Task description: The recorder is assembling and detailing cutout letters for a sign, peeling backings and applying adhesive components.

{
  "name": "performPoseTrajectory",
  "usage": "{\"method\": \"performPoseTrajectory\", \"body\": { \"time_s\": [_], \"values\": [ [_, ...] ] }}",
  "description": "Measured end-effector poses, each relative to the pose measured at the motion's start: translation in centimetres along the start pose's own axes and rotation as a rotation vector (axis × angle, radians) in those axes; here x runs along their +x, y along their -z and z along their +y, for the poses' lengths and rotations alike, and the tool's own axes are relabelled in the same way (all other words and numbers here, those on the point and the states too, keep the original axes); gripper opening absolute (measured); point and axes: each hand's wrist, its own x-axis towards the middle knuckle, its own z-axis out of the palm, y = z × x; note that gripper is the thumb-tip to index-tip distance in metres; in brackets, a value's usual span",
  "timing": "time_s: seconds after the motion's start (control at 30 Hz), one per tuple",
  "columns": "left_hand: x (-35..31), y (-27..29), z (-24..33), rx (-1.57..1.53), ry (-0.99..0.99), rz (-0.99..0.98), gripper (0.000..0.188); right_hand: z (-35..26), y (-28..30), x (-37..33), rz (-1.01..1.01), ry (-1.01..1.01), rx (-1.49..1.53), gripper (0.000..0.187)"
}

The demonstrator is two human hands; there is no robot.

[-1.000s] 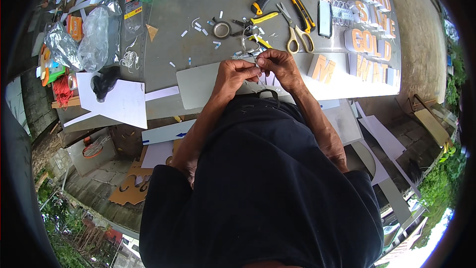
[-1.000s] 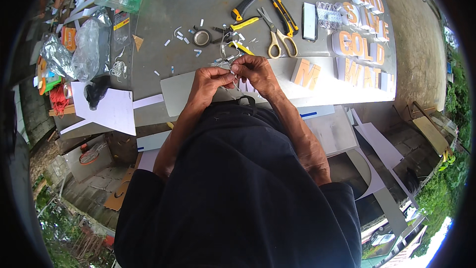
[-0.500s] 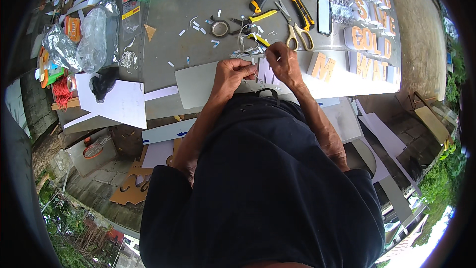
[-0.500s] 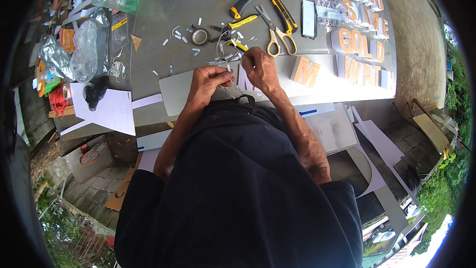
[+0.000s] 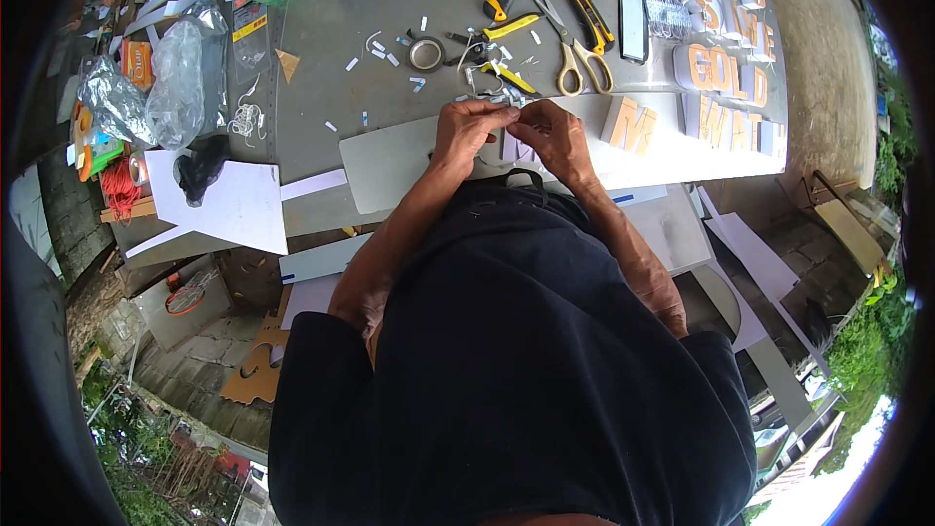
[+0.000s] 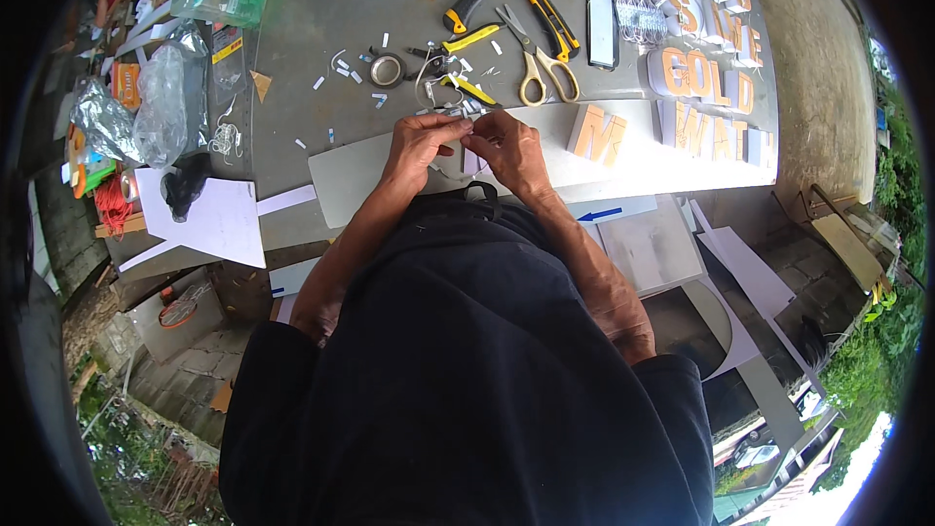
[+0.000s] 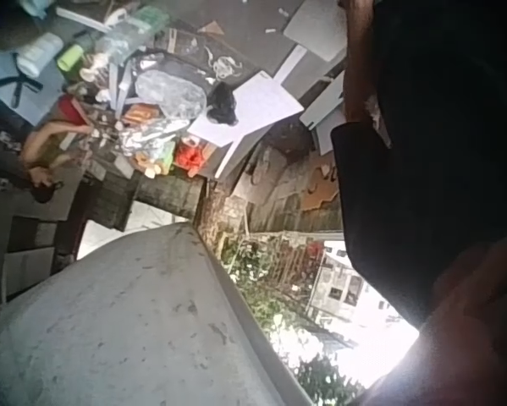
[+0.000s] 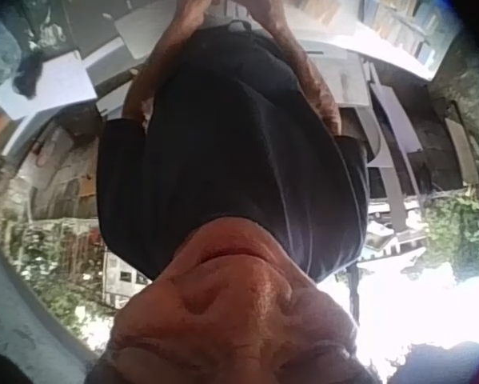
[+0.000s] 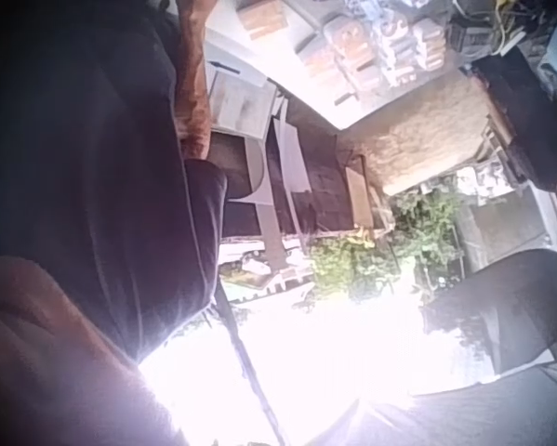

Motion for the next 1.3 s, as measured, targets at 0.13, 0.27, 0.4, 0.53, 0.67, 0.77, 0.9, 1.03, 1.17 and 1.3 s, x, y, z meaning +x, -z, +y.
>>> {"method": "performPoseTrajectory", "body": {
  "time_s": [0.13, 0.27, 0.4, 0.53, 0.67, 0.77, 0.9, 1.03, 1.17, 1.3],
  "values": [
    [0.3, -0.9, 0.2, 0.031, 0.014, -0.02, 0.023, 1.1, -0.5, -0.3, 0.132, -0.123, 0.076, 0.025],
    [0.7, -1.1, -0.8, 0.185, -0.068, -0.005, 0.02, 1.7, -0.1, -0.2, 0.153, -0.217, 0.16, 0.026],
    [1.1, -0.6, -1.8, 0.442, -0.292, -0.006, 0.018, 1.7, -0.1, -0.4, 0.142, -0.207, 0.098, 0.026],
    [1.5, 0.5, -2.7, 0.628, -0.479, 0.043, 0.029, 2.0, 0.3, -0.5, 0.108, -0.23, 0.373, 0.026],
    [1.2, 1.2, -1.8, 0.996, -0.823, 0.019, 0.05, 3.4, 0.3, -0.7, 0.122, -0.302, 0.734, 0.022],
    [0.5, 1.1, -1.3, 1.036, -0.803, -0.05, 0.055, 3.3, 0.2, -1.0, 0.119, -0.374, 0.886, 0.02],
    [0.1, 0.9, -1.5, 1.062, -0.801, -0.06, 0.054, 4.2, 0.3, -1.8, 0.017, -0.344, 0.956, 0.019],
    [-0.2, 0.7, -2.3, 1.047, -0.822, 0.018, 0.051, 3.3, -0.2, -2.4, 0.058, -0.355, 0.814, 0.022],
    [-0.9, 0.4, -3.3, 1.041, -0.847, 0.143, 0.048, 3.2, -1.3, -2.9, 0.07, -0.368, 0.662, 0.024],
    [-0.7, 0.5, -4.7, 0.916, -0.805, 0.177, 0.049, 3.4, -2.0, -2.4, 0.01, -0.456, 0.642, 0.022]
  ]
}}
